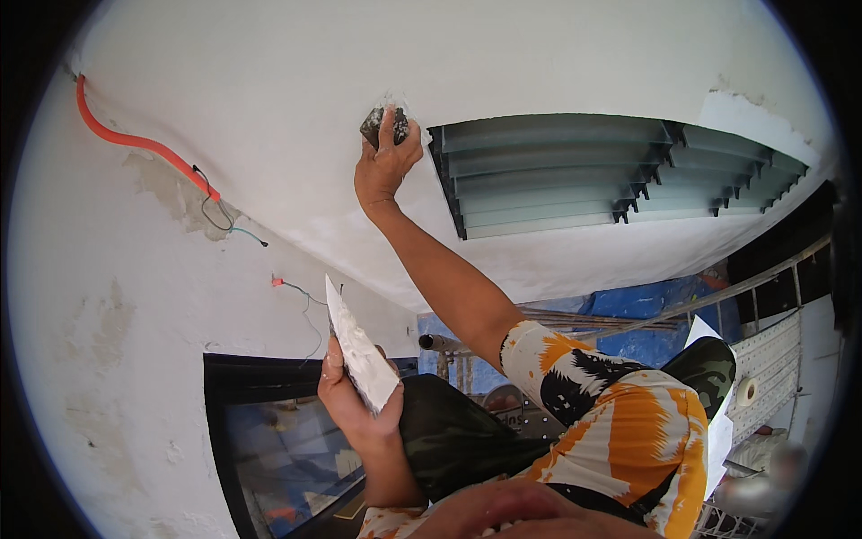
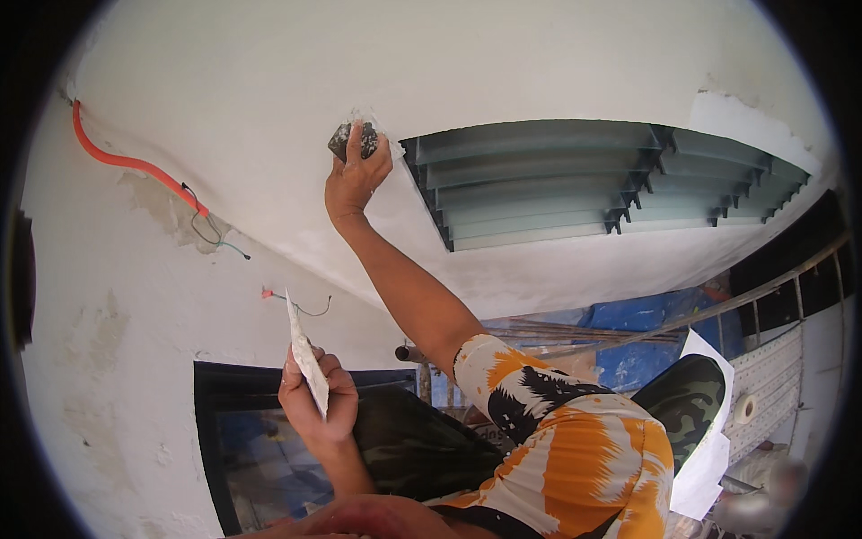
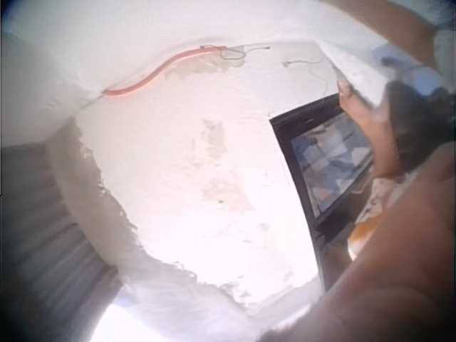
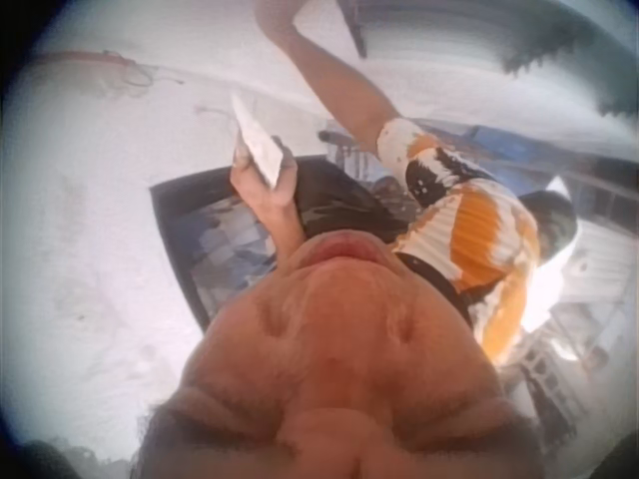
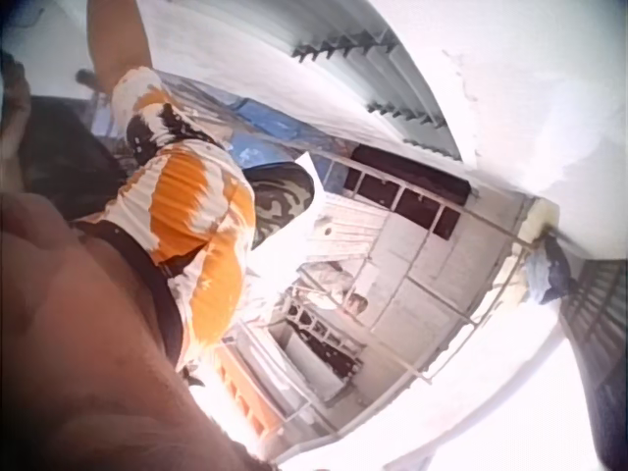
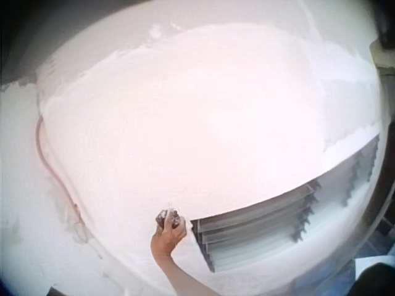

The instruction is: The person uses a trowel and hawk to apply white plaster to a ceiling area around a rectangular vent. They repeatedly scoop plaster from the hawk and smooth it onto the ceiling surface.

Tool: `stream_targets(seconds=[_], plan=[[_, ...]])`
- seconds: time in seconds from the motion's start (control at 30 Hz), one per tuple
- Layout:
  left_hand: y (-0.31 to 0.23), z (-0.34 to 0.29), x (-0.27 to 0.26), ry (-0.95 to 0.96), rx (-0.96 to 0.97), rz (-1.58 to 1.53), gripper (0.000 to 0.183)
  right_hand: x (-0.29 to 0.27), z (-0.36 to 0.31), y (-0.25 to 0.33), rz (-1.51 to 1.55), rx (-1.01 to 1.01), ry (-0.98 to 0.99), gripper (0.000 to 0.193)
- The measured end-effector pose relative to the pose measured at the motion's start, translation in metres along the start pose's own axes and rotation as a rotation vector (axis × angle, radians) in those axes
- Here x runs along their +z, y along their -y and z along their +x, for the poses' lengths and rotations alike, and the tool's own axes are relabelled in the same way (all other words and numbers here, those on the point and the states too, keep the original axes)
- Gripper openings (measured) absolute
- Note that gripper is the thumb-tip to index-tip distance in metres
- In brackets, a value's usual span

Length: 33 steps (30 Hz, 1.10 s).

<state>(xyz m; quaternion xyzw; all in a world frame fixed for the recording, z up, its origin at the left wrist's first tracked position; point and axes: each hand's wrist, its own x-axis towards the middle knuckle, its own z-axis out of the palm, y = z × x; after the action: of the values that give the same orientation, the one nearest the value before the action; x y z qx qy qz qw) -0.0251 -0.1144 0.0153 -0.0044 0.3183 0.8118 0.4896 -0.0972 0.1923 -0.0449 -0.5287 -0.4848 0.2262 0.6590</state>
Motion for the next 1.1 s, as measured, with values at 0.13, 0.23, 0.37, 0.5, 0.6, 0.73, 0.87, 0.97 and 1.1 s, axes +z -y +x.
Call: stream_targets(seconds=[0.13,0.23,0.37,0.5,0.6,0.73,0.87,0.97,1.1], plan=[[-0.01,0.017,-0.006,-0.118,0.17,0.039,0.015,-0.061,-0.028,0.019,0.424,-0.064,0.446,0.052],[-0.021,0.044,-0.011,-0.181,0.148,-0.079,0.015,-0.16,-0.035,0.018,0.695,0.082,0.958,0.043],[-0.02,0.062,-0.019,-0.084,-0.053,0.009,0.022,-0.236,-0.038,0.017,0.471,-0.404,1.176,0.044],[-0.036,0.045,-0.022,0.603,-0.052,-0.281,0.026,-0.216,-0.024,-0.012,-0.068,0.18,1.078,0.044],[-0.035,0.024,-0.019,0.163,0.171,-0.192,0.019,-0.167,-0.003,-0.048,0.112,0.526,0.718,0.048],[-0.03,0.006,-0.019,-0.184,0.246,-0.038,0.018,-0.12,0.002,-0.079,-0.049,0.252,0.563,0.053],[-0.035,0.001,-0.034,-0.177,0.207,-0.068,0.024,-0.111,-0.007,-0.093,-0.185,-0.027,0.465,0.053],[-0.036,0.001,-0.045,-0.162,0.209,-0.076,0.026,-0.11,-0.005,-0.094,-0.226,0.001,0.503,0.052],[-0.034,0.002,-0.054,-0.173,0.222,-0.032,0.027,-0.104,0.012,-0.085,-0.216,0.176,0.613,0.053]])
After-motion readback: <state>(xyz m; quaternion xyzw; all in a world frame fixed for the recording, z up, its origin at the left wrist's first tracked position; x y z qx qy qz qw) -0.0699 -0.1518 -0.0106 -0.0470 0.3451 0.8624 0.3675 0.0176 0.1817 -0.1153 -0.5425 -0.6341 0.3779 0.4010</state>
